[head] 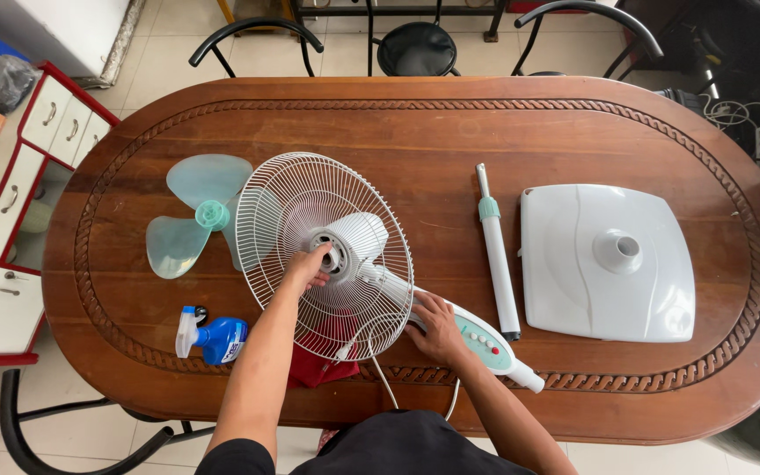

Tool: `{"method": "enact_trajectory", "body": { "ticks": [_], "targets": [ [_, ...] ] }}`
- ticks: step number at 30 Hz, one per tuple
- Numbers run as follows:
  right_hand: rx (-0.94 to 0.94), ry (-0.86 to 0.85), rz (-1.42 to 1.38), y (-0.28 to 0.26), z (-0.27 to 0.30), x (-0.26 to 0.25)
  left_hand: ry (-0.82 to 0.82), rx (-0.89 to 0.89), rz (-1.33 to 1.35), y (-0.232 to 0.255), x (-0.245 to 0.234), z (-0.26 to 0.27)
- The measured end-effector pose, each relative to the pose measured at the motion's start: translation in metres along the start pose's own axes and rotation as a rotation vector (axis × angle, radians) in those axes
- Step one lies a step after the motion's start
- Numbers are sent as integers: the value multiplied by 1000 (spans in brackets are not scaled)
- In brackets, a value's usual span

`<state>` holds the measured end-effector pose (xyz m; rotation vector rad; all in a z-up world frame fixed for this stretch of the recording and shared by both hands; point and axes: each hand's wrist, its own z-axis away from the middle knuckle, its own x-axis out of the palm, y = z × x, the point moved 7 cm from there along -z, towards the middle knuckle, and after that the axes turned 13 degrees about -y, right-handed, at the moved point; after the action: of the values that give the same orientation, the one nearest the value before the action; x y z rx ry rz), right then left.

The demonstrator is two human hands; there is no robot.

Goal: The person disassembles a standing electric fan on a wooden table. They remove the base, detach the neck, unscrew the front grille, remove the fan blades, and then remove the rear grille and motor housing components. A red cloth and spray bottle are present but not used during disassembly.

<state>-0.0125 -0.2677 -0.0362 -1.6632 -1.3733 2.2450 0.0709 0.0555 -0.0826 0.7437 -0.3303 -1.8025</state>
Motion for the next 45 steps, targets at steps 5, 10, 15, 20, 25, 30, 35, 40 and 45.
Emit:
{"method": "enact_trajectory", "body": {
  "ticks": [5, 10, 15, 20, 25, 30, 35, 40, 45],
  "targets": [
    [-6, 1, -6, -1, 0, -2, 149, 76, -306, 17, 3, 18],
    [9, -14, 8, 1, -2, 1, 278, 329, -653, 34, 13, 35],
    [0, -4, 26, 1, -3, 3, 339, 398, -630, 33, 7, 40],
    [-5, -6, 17, 1, -3, 2, 318, 301, -395, 27, -7, 33],
    [14, -7, 25, 7, -4, 5, 216, 151, -141, 9, -8, 17],
    [12, 1, 46, 7, -8, 7, 113, 148, 103, 8, -3, 9],
    [67, 0, -9, 15, -9, 13, 170, 117, -204, 6, -3, 10],
    [157, 272, -542, 27, -28, -21, 191, 148, -305, 5, -5, 11],
    [-6, 652, -239, -62, -31, -86, 123, 184, -426, 19, -5, 16]
  ]
}}
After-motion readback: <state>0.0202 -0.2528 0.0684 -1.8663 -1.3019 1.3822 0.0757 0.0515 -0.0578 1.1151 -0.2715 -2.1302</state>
